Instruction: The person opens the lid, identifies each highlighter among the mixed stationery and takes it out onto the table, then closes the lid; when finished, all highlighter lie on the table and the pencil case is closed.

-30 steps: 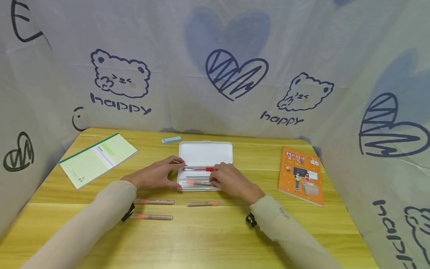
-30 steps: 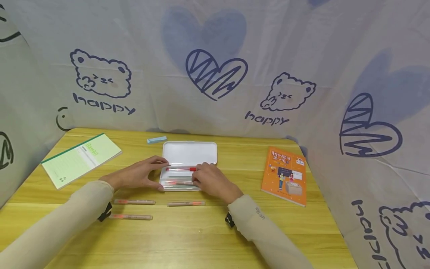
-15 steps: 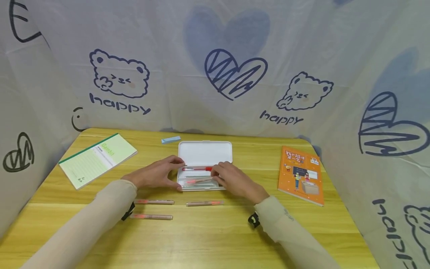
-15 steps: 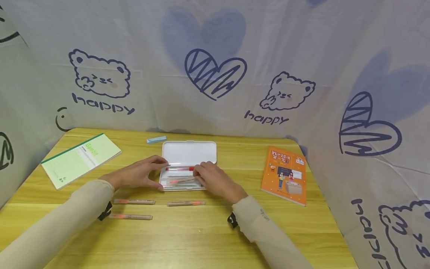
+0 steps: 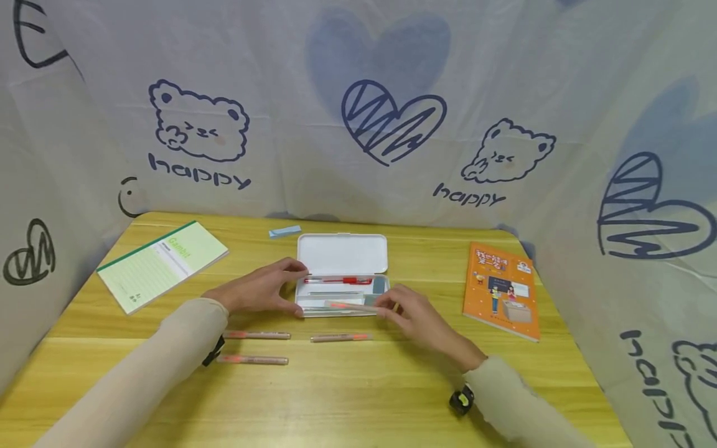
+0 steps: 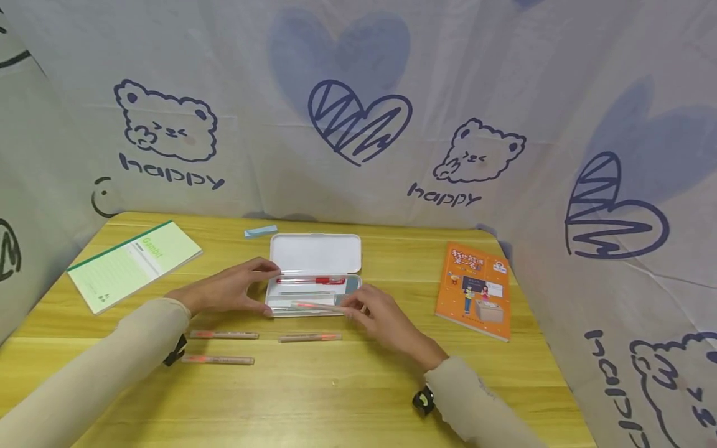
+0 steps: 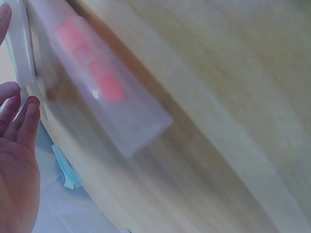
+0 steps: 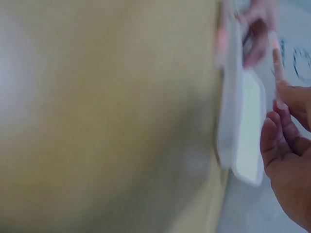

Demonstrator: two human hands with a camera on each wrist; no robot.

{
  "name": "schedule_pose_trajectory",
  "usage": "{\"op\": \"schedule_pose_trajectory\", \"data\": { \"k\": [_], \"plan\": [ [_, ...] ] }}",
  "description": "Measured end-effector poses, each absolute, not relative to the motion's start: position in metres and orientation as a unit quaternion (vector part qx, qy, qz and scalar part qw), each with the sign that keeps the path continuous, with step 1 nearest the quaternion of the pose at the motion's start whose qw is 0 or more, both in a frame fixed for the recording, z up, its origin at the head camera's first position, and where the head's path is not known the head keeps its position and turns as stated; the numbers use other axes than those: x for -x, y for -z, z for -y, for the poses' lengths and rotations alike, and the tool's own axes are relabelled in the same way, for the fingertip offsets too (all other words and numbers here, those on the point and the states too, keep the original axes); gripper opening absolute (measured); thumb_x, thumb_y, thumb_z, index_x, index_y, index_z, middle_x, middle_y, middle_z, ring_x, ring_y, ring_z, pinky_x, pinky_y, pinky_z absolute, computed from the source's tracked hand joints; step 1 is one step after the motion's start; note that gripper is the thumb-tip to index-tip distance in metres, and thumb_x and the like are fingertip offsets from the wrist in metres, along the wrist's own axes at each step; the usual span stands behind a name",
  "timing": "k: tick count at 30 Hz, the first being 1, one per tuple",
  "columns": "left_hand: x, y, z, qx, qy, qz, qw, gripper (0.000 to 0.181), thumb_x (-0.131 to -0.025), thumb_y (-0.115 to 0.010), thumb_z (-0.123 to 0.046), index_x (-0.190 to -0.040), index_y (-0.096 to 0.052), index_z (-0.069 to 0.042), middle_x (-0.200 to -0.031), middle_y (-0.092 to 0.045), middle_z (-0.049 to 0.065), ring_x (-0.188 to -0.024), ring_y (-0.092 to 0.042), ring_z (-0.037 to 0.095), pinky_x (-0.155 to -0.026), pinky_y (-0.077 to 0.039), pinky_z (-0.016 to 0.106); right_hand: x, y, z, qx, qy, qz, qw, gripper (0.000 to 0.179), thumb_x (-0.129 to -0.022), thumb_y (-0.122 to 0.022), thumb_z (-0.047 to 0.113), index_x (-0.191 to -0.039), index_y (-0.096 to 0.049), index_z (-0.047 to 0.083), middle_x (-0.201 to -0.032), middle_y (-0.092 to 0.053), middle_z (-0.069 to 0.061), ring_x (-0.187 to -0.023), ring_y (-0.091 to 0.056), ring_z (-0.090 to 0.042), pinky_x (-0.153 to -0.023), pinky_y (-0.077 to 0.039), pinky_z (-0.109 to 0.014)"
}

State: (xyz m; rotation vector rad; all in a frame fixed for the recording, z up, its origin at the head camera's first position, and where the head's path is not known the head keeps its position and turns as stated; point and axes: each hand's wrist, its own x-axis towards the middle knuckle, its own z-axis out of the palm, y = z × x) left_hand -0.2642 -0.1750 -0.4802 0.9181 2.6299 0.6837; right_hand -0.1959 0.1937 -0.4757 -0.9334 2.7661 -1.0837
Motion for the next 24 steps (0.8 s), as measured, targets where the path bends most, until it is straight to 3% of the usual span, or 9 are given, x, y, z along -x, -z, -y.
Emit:
{"op": "schedule_pose_trajectory", "data": {
  "k": [9,24],
  "plan": [
    [0.265,0.481,0.174,-0.315,-0.234,-0.909,0.143,0.098,-0.088,-0.087,-0.058,-0.163,-0.05,-0.007,-0.164,-0.045,0.012,-0.148,-0.048,0.032,-0.129,-0.038,0.057,0.145,0.495,-0.19,0.326,0.34,-0.88,0.065,0.012,-0.109,-0.069,0.026,-0.116,-0.077,0.022,-0.107,-0.067,0.011,-0.092,-0.059,-0.001,-0.081,-0.056,-0.023],
    [0.264,0.48,0.175,-0.312,-0.238,-0.908,0.145,0.097,-0.089,-0.087,-0.058,-0.163,-0.051,-0.007,-0.164,-0.046,0.012,-0.147,-0.048,0.033,-0.129,-0.038,0.058,0.141,0.503,-0.18,0.343,0.287,-0.89,0.091,0.012,-0.107,-0.073,0.025,-0.116,-0.079,0.02,-0.107,-0.067,0.01,-0.099,-0.056,-0.004,-0.087,-0.053,-0.024]
  ]
}}
